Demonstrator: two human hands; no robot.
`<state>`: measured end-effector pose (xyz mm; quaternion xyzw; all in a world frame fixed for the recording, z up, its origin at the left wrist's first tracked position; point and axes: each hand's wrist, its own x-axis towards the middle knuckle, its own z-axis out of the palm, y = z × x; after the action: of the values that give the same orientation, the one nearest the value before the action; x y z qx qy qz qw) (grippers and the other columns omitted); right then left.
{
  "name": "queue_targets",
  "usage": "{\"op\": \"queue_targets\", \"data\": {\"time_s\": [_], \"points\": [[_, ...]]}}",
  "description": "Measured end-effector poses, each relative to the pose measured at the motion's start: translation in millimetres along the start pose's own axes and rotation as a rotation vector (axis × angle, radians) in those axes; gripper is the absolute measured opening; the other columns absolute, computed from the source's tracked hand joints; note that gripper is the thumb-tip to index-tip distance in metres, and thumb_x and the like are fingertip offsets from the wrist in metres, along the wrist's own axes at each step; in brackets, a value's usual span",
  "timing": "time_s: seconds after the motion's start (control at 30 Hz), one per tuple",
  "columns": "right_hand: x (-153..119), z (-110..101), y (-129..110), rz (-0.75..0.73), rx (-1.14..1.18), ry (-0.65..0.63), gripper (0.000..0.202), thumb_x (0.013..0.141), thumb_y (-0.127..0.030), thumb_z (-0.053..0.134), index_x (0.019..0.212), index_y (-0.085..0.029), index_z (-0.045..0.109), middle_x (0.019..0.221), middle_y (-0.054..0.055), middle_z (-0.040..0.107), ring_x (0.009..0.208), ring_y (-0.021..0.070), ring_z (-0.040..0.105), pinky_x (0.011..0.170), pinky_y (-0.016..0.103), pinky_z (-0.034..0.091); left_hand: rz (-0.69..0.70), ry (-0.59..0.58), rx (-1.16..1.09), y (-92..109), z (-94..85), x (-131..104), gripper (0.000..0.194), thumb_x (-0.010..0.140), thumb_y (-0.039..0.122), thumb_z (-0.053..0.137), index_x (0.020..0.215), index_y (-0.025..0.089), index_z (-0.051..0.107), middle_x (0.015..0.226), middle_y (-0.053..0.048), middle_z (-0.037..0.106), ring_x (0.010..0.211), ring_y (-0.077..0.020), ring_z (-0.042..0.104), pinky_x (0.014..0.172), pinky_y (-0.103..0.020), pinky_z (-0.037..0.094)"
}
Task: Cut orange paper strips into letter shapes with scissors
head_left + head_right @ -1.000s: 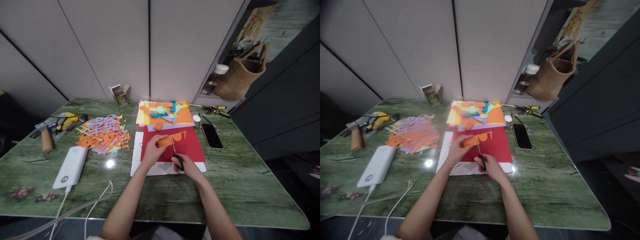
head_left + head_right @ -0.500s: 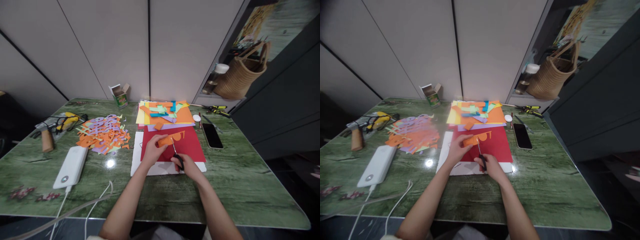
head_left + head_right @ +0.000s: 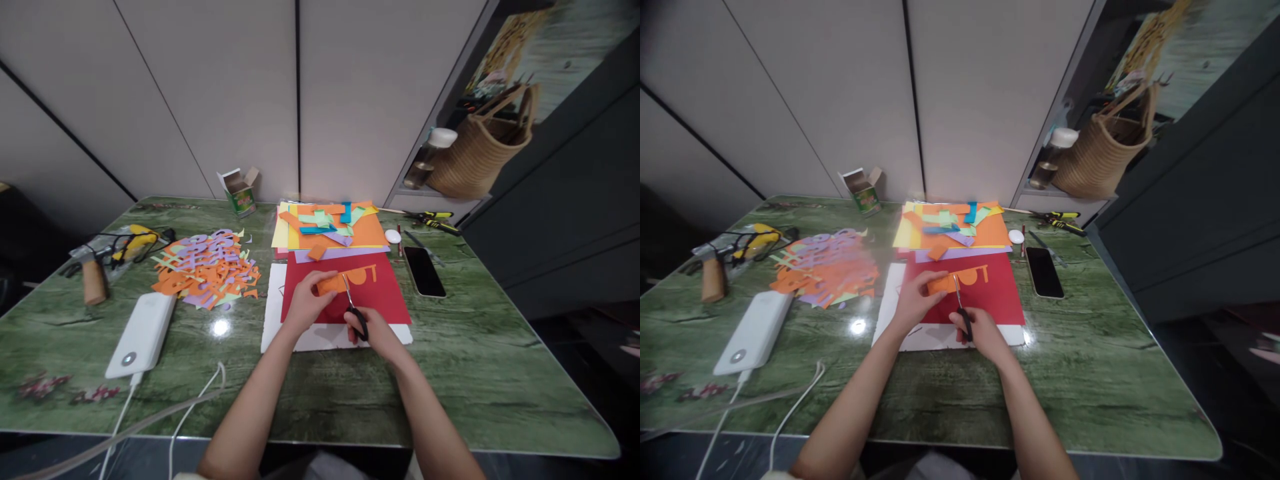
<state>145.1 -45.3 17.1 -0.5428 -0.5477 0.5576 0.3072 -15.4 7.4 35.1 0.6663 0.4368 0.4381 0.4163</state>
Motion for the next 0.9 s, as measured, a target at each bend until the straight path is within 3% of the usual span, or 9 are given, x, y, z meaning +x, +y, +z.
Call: {"op": "queue_targets", "data": {"time_s": [0.4, 0.7, 0.9], "points": [[2, -2, 10, -0.006, -0.096, 0.03, 0.036, 0.077, -0.045, 0.047, 0.055, -0.016, 0.049, 0.046, -0.001, 0.052, 0.043, 0.0097, 0.046, 0.045, 0.02, 0.034, 0.023, 0.002, -0.032, -1, 1.6, 0, 0.033, 0.069, 0.015, 0.057, 0.101, 0.021, 0.058, 0.1, -0.004, 0.058, 0.094, -0.0169, 0.052, 0.08, -0.029, 0.04], [1, 0, 3, -0.017, -0.155, 0.068, 0.037, 0.075, -0.045, 0.049, 0.053, -0.015, 0.049, 0.046, -0.001, 0.051, 0.043, 0.0095, 0.046, 0.046, 0.02, 0.035, -0.013, 0.016, -0.092, 0, 2.8, 0, 0.033, 0.067, 0.015, 0.057, 0.1, 0.021, 0.058, 0.1, -0.005, 0.059, 0.093, -0.0188, 0.052, 0.08, -0.031, 0.04], [2, 3, 3, -0.046, -0.263, 0.158, 0.035, 0.076, -0.045, 0.048, 0.055, -0.016, 0.049, 0.047, -0.001, 0.054, 0.045, 0.0112, 0.049, 0.045, 0.02, 0.034, -0.196, 0.214, -0.45, 3, 19.4, -3, 0.051, 0.059, 0.018, 0.067, 0.107, 0.022, 0.051, 0.11, -0.005, 0.054, 0.097, -0.0181, 0.051, 0.081, -0.029, 0.04]]}}
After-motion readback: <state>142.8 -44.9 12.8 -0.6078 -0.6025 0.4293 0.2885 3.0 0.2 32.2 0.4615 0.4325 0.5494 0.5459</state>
